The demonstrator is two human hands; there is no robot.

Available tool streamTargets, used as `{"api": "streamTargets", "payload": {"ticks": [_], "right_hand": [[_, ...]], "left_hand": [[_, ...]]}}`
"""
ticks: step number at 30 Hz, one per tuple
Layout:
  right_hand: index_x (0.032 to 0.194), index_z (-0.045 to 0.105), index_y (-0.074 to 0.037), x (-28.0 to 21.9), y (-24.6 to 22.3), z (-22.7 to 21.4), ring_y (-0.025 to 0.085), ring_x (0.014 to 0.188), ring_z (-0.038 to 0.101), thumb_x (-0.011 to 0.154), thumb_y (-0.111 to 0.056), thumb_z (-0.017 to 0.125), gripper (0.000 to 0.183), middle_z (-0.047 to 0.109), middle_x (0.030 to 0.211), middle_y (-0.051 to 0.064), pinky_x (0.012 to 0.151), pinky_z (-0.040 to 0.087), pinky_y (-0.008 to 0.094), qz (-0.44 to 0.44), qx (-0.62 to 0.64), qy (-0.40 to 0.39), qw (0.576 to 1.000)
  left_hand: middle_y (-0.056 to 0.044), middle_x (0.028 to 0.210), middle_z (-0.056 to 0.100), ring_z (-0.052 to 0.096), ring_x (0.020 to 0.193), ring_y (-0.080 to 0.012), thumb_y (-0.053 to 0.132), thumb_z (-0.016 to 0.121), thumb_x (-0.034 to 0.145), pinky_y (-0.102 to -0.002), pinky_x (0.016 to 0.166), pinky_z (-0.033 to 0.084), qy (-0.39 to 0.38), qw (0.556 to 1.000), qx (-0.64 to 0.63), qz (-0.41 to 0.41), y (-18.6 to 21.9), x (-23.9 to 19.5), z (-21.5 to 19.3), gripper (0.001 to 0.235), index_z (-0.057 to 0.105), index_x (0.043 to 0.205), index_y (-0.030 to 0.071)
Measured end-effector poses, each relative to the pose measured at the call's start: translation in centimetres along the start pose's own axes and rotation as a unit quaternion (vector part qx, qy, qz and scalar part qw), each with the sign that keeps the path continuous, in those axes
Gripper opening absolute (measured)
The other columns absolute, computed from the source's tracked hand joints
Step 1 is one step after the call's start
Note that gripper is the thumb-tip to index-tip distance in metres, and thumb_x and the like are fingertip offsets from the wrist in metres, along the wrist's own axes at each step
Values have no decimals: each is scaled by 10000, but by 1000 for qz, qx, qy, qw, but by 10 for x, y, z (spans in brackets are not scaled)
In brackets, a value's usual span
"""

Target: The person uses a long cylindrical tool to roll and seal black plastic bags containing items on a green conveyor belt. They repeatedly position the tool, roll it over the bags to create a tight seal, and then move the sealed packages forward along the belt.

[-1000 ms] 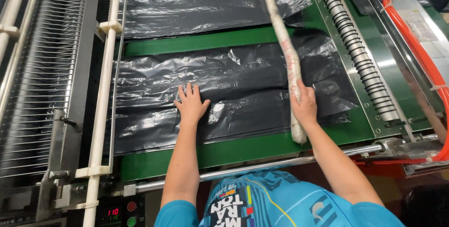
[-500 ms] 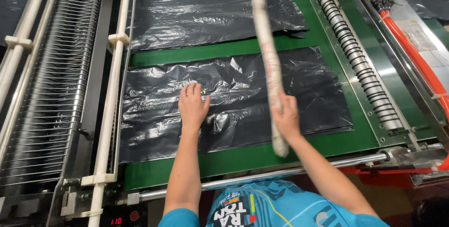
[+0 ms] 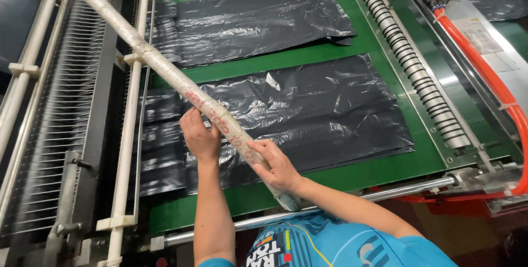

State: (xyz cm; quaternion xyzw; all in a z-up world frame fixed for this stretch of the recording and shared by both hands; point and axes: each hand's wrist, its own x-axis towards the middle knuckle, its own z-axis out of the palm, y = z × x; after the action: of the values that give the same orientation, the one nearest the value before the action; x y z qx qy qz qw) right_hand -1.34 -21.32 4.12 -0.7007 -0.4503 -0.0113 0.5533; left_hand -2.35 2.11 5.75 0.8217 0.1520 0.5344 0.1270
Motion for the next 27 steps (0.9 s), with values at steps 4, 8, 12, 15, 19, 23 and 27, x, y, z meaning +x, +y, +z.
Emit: {"api": "streamTargets", "payload": {"ticks": [4,8,12,15,19,23,27], "right_hand": [[1441,572,-182,-1,11,-17,285,1034,625,884,-241,660,567,599,1173,72,892,507,391,38,-7,11,999],[1378,597,-96,-4,43,-57,432,1004,598,864,-178,671,526,577,1113,206,848,497,497,94,-65,59,992],[1428,554,-116,-31,104,-121,454,992,601,846,-115,679,596,565,1073,205,857,495,516,146,-232,126,953],[1471,527,-126,-52,120,-168,460,1035,594,866,-132,657,619,556,1126,216,871,485,517,185,-287,156,927],[1504,507,-181,-65,112,-186,425,1072,588,893,-159,627,623,548,1163,178,902,471,503,218,-328,155,906],[1499,519,-178,-69,128,-192,412,1054,589,900,-188,632,610,537,1149,163,907,470,496,231,-358,165,890],[1483,534,-170,-65,130,-189,406,1037,589,891,-176,646,603,533,1142,158,891,471,486,211,-363,179,890]], "left_hand": [[-62,1167,619,573,1165,-277,199,720,748,-410,916,517,-69,997,36,7,6,-12,11,394,647,1123,102],[-49,1235,611,537,1250,-278,280,763,779,-417,895,548,-183,980,82,9,27,-21,13,439,649,1177,134],[-70,1393,540,438,1368,-347,396,757,804,-598,989,479,-346,928,133,-23,28,-38,27,574,580,1299,167],[-73,1555,396,258,1485,-379,451,714,845,-710,1062,355,-501,853,128,-75,44,-33,27,670,487,1417,189],[-83,1584,342,216,1499,-391,482,728,823,-742,1057,337,-558,818,113,-76,47,-44,39,746,443,1447,190],[-115,1606,303,178,1505,-419,509,717,822,-773,1037,317,-609,783,106,-63,48,-56,51,785,408,1464,179],[-105,1599,323,205,1504,-392,535,689,838,-735,1032,367,-614,780,105,-65,42,-56,52,763,413,1459,188]]}}
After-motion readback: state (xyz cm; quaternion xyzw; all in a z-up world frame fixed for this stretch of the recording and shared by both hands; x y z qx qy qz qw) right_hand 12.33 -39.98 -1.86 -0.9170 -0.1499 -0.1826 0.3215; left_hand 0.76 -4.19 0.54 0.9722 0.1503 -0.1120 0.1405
